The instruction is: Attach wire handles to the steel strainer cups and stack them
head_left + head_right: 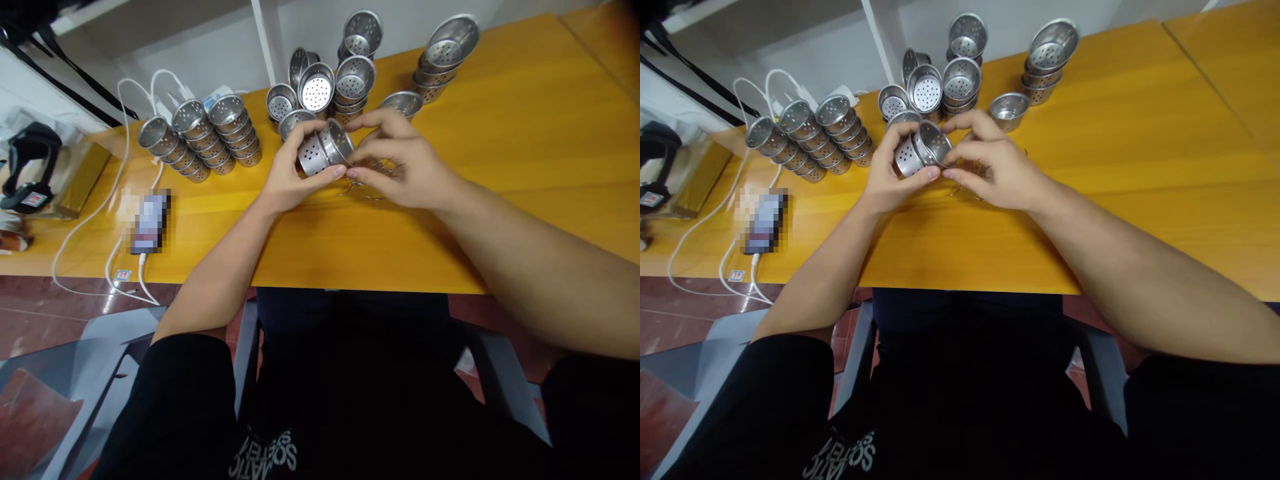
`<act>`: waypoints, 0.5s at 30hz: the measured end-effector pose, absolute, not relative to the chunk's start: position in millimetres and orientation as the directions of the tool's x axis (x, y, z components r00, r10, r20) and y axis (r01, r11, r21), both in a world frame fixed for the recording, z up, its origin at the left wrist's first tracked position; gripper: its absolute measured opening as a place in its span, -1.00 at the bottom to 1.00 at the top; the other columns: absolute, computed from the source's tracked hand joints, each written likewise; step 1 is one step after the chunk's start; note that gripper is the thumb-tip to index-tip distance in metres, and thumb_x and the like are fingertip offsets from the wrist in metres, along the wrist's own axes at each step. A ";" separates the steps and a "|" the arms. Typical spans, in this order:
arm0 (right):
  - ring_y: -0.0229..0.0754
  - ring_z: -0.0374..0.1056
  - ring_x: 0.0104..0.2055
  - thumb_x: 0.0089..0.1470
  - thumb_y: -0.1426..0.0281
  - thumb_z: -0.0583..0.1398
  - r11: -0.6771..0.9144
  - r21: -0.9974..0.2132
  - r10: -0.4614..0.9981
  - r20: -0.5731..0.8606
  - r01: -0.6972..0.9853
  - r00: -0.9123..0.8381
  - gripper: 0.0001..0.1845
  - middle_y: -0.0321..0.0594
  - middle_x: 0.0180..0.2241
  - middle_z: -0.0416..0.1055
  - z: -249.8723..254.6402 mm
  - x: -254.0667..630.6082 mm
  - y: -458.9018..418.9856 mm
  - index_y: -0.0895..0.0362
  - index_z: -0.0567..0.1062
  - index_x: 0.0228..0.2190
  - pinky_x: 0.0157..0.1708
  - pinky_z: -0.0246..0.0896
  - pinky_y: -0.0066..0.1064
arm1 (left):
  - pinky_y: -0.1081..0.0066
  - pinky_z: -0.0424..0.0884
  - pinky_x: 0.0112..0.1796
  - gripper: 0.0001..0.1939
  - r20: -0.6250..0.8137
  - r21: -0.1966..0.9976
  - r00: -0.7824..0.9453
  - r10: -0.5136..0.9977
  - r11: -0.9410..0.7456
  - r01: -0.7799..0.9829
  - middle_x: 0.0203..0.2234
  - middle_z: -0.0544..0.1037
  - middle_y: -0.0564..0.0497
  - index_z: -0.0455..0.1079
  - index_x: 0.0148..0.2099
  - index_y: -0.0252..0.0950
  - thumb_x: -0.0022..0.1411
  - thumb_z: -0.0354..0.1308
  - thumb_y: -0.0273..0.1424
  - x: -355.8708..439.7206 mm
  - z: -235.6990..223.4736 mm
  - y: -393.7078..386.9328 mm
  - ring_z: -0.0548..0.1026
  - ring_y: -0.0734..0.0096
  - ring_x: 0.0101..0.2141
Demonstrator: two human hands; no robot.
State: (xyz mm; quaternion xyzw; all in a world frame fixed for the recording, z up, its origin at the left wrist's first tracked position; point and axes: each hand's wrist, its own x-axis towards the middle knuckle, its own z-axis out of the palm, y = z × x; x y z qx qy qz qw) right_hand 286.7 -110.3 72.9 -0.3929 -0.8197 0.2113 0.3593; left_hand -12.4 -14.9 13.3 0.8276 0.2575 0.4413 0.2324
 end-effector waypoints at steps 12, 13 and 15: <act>0.25 0.68 -0.06 0.58 -0.51 0.28 0.553 -0.644 0.812 0.559 0.529 -0.167 -0.27 -0.01 -0.05 0.74 49.2 298.2 -83.5 -0.11 0.58 -0.03 0.08 0.73 0.22 | -0.13 0.56 0.64 0.11 0.678 0.721 -0.037 0.734 -0.656 0.224 0.46 0.72 0.19 0.43 0.47 0.29 0.18 0.49 0.79 -53.2 33.3 23.8 0.58 0.07 0.53; 0.24 0.69 -0.06 0.61 -0.48 0.30 0.593 -0.629 0.783 0.595 0.502 -0.180 -0.29 -0.02 -0.07 0.75 44.3 300.2 -77.8 -0.10 0.58 -0.04 0.07 0.73 0.22 | -0.15 0.53 0.65 0.20 0.606 0.780 -0.019 0.795 -0.588 0.214 0.42 0.74 0.16 0.44 0.47 0.26 0.09 0.45 0.86 -50.8 32.3 22.3 0.55 0.01 0.53; 0.24 0.69 -0.06 0.64 -0.40 0.34 0.650 -0.604 0.739 0.644 0.462 -0.198 -0.36 -0.03 -0.08 0.74 37.8 302.4 -70.1 -0.10 0.60 -0.04 0.05 0.72 0.23 | -0.16 0.44 0.69 0.30 0.477 0.854 0.032 0.878 -0.472 0.216 0.34 0.77 0.13 0.44 0.48 0.21 0.02 0.36 0.93 -45.8 28.5 19.0 0.46 -0.03 0.57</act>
